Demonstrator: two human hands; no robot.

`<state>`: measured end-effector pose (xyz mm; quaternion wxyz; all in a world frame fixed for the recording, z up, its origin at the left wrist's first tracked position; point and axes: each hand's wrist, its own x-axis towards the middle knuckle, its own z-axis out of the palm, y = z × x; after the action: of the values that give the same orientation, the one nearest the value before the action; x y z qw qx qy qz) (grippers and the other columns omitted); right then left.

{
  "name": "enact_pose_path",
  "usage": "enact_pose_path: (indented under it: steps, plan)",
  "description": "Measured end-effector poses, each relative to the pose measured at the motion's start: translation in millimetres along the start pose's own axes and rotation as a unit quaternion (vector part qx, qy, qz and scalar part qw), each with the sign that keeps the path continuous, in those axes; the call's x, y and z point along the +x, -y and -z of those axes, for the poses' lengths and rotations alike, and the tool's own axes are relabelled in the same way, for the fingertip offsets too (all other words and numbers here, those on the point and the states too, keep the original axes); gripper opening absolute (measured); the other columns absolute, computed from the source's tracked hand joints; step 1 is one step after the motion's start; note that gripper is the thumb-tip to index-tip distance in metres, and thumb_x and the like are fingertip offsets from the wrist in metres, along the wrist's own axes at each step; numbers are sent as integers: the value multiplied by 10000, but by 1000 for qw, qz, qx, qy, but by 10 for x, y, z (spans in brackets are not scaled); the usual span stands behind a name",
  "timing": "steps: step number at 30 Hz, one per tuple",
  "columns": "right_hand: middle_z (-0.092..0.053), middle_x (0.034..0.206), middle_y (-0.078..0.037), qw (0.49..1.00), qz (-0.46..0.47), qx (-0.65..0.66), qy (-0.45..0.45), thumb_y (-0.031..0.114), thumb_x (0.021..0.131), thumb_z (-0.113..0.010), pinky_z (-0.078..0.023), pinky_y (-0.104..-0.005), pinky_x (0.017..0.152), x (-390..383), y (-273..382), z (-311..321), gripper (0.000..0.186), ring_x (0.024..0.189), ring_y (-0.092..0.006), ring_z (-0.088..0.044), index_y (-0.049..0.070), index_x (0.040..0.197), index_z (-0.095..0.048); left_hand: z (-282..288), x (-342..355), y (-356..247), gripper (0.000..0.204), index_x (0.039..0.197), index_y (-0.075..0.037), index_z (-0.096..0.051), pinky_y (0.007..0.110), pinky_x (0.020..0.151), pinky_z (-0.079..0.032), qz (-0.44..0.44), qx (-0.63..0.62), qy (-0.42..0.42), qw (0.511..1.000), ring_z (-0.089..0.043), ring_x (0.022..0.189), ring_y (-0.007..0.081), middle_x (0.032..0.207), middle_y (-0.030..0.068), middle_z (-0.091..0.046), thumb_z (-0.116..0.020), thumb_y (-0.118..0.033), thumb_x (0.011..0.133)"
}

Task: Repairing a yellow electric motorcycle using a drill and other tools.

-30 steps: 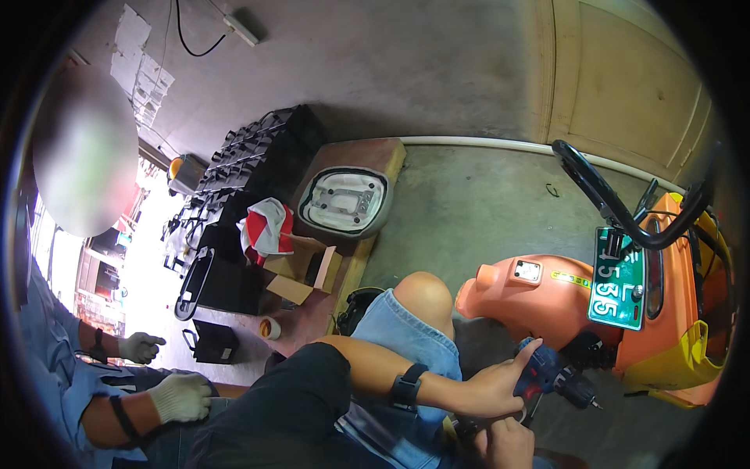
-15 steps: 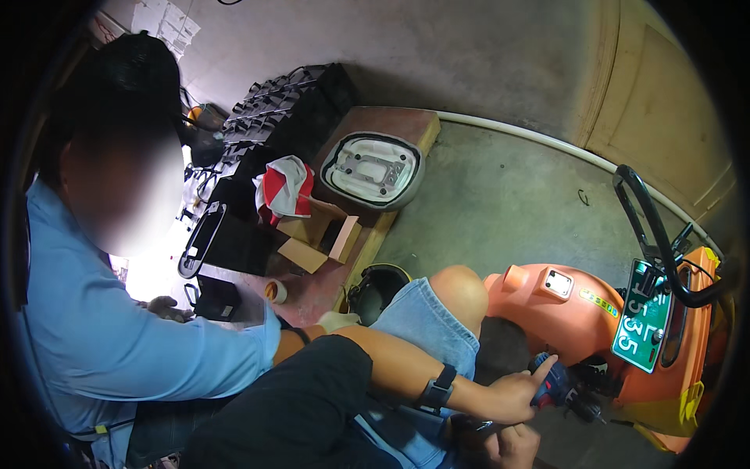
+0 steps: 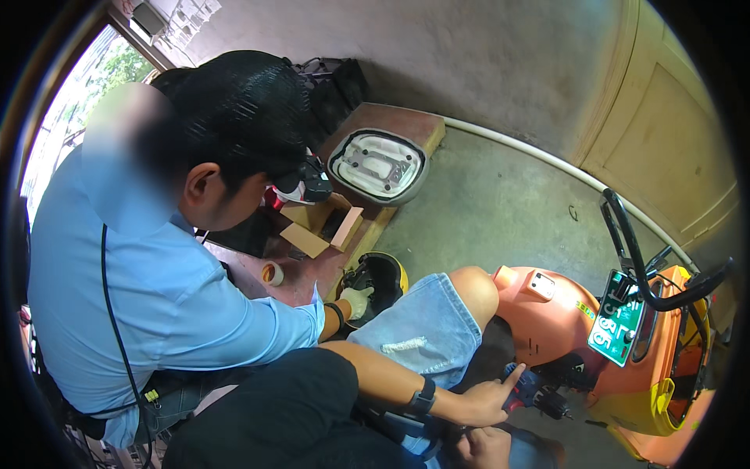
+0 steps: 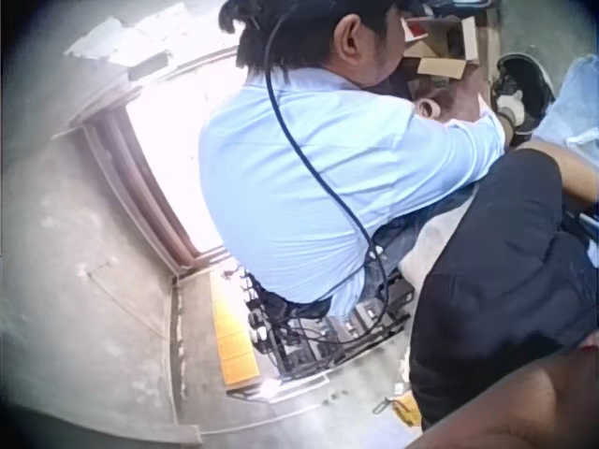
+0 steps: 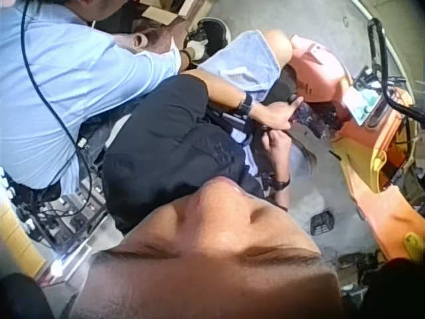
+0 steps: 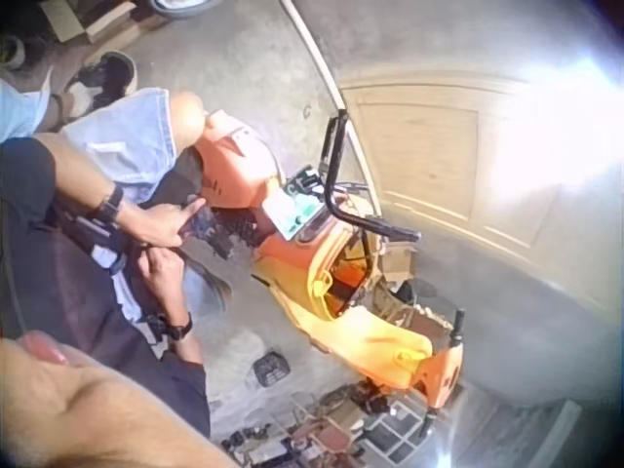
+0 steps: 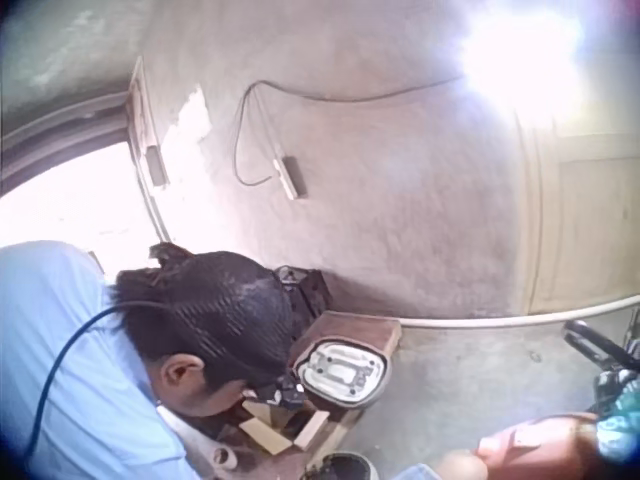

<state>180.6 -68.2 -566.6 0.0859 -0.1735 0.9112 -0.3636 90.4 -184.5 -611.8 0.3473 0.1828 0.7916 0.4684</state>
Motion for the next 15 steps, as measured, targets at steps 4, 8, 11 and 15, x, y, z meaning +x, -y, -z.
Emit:
enact_pose_path:
  steps: [4, 8, 11, 15]
  plan:
    - [-587, 671, -157, 999, 24, -39, 25, 108, 674, -711, -463, -444, 554, -14, 121, 8, 170, 587, -359, -588, 37, 668, -556, -20, -80, 76, 1092, 1537, -31, 117, 486, 745, -515, 19, 18, -27, 999, -630, 822, 456, 919, 329, -610, -626, -119, 741]
    - [-608, 705, -158, 997, -49, -25, 57, 126, 735, -750, -471, -454, 582, -138, 188, 49, 179, 632, -376, -605, 17, 749, -609, -105, -138, 54, 1090, 1536, -30, 126, 487, 761, -513, 7, 0, -32, 999, -622, 824, 457, 926, 331, -598, -605, -101, 730]
    - [-627, 721, -156, 998, -54, -18, 32, 128, 739, -777, -475, -441, 591, -274, 190, 19, 180, 652, -372, -615, 19, 785, -642, -228, -168, -4, 1097, 1541, -34, 120, 483, 779, -510, -12, -4, -3, 1000, -617, 856, 461, 961, 342, -581, -614, -119, 730]
    - [-617, 688, -160, 996, -82, 14, 35, 115, 734, -771, -463, -428, 573, -485, 143, -53, 172, 626, -358, -608, 10, 735, -634, -361, -247, 1, 1077, 1544, -13, 84, 480, 762, -514, -41, 31, 25, 998, -627, 835, 454, 917, 340, -593, -616, -113, 731]
